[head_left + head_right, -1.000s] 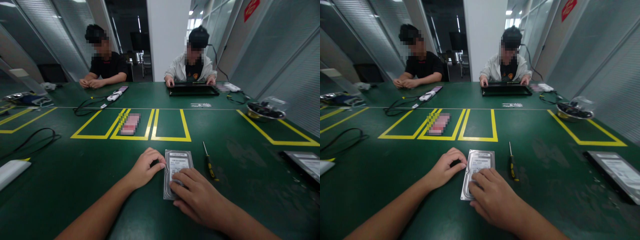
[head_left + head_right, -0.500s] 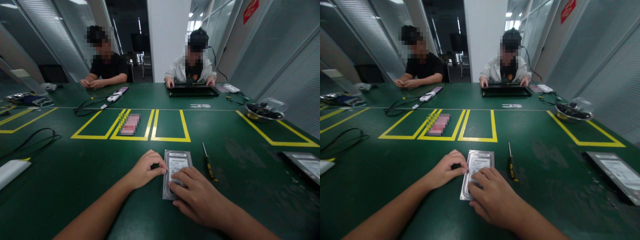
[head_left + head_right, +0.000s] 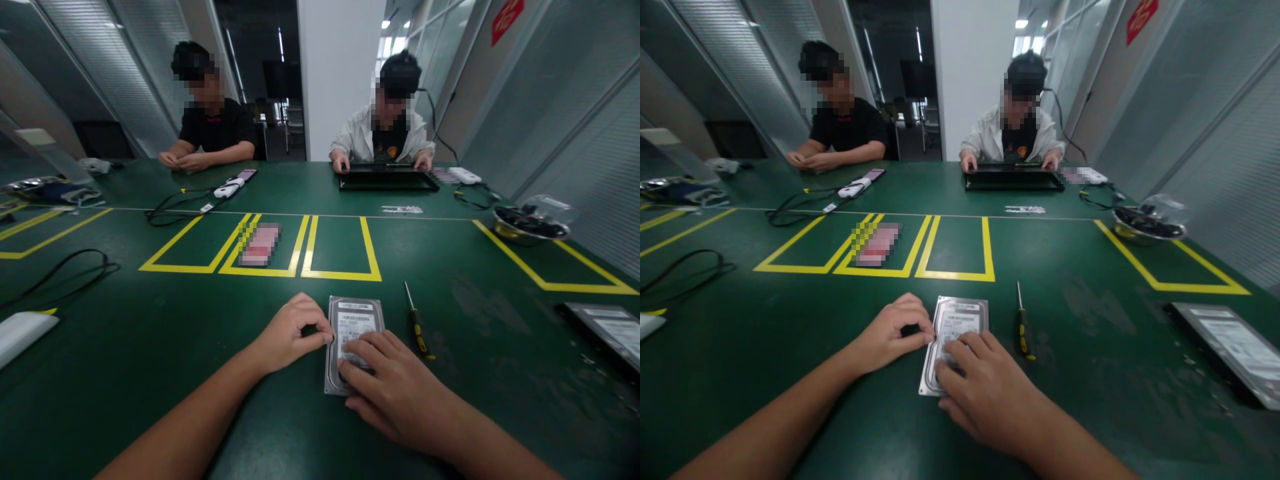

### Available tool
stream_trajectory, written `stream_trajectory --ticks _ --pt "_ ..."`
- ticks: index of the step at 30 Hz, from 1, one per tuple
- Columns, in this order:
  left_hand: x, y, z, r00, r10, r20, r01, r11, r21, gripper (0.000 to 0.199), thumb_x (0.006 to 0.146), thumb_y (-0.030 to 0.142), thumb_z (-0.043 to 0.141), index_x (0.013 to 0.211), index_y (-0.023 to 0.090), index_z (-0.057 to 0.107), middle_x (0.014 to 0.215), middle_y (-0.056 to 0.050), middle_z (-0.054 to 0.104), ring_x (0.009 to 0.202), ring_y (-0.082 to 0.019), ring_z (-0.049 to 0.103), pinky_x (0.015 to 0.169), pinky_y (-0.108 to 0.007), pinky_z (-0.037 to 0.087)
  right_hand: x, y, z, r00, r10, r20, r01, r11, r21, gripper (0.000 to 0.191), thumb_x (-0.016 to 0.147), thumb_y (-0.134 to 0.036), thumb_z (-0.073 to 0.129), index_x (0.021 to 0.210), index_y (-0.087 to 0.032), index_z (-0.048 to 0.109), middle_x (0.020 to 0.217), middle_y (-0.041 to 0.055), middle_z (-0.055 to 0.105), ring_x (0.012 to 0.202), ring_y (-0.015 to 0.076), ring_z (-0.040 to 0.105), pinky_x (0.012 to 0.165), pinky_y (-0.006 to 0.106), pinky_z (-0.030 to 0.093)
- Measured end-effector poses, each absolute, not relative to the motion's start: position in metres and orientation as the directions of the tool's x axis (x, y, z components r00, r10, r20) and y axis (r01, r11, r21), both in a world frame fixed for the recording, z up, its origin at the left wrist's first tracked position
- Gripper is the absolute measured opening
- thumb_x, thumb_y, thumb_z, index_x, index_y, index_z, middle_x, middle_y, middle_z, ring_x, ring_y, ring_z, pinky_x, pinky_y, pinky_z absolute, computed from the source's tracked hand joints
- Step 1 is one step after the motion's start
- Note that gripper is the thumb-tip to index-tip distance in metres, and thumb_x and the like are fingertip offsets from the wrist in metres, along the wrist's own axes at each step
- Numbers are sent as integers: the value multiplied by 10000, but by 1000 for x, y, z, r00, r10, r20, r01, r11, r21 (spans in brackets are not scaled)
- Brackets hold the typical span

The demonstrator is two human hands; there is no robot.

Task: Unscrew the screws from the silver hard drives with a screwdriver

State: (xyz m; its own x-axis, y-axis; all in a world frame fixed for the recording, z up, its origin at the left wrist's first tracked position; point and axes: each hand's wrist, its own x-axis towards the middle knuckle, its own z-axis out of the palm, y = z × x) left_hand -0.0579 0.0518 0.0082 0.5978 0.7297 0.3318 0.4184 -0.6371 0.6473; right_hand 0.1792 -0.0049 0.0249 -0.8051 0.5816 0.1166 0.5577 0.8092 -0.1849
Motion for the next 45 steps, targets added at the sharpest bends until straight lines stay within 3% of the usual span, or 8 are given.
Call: stream_trajectory --ticks 12,23,26,29,32,35,40,45 --pt "-60 49 11 630 693 350 443 -691 572 97 907 218 623 838 215 692 824 -5 706 851 -189 580 836 -347 416 177 -8 24 -802 576 159 559 817 -141 329 895 -307 574 1206 -202 571 1220 109 598 1105 298 513 924 502 445" --pt "-60 50 10 586 750 308 435 -611 662 76 823 165 718 789 233 728 780 25 717 819 -177 611 810 -324 420 178 -9 26 -790 578 204 573 815 -88 292 917 -385 557 1130 -191 601 1134 93 631 1028 285 546 855 474 454" --pt "-59 50 9 583 757 295 424 -594 684 75 821 166 723 794 235 735 775 24 717 803 -174 617 807 -322 419 184 -7 27 -674 655 342 698 716 3 155 923 -271 523 954 -169 636 948 100 653 849 250 564 724 422 449" --pt "-59 52 9 586 759 283 411 -580 703 66 830 176 716 803 233 739 773 20 714 798 -172 617 808 -323 417 191 -3 30 -497 773 395 864 483 142 82 858 -163 546 864 -162 627 880 133 635 777 255 554 654 405 437" --pt "-60 53 8 590 764 262 405 -561 722 59 832 182 713 797 222 740 772 14 712 792 -169 614 807 -320 414 195 -1 34 -312 898 311 935 233 266 79 833 -170 563 892 -176 615 880 143 609 771 280 567 592 384 435" --pt "-60 54 7 595 772 222 411 -530 742 42 829 196 717 798 210 742 777 8 710 794 -165 612 809 -313 412 198 0 37 -160 973 164 946 103 307 123 873 -170 519 962 -194 601 893 112 588 776 279 606 526 331 434" --pt "-61 54 7 571 801 178 429 -477 768 19 819 202 724 806 191 734 784 8 693 810 -159 609 812 -295 409 204 2 33 -31 996 -83 962 52 268 310 936 -186 440 1232 -172 532 941 106 598 744 271 682 510 336 486" --pt "-61 54 6 569 806 163 436 -463 771 30 817 217 726 817 187 726 792 11 683 809 -156 604 810 -292 404 205 5 35 -25 987 -158 967 63 246 381 956 -169 366 1321 -162 473 878 100 623 709 287 701 521 360 486"
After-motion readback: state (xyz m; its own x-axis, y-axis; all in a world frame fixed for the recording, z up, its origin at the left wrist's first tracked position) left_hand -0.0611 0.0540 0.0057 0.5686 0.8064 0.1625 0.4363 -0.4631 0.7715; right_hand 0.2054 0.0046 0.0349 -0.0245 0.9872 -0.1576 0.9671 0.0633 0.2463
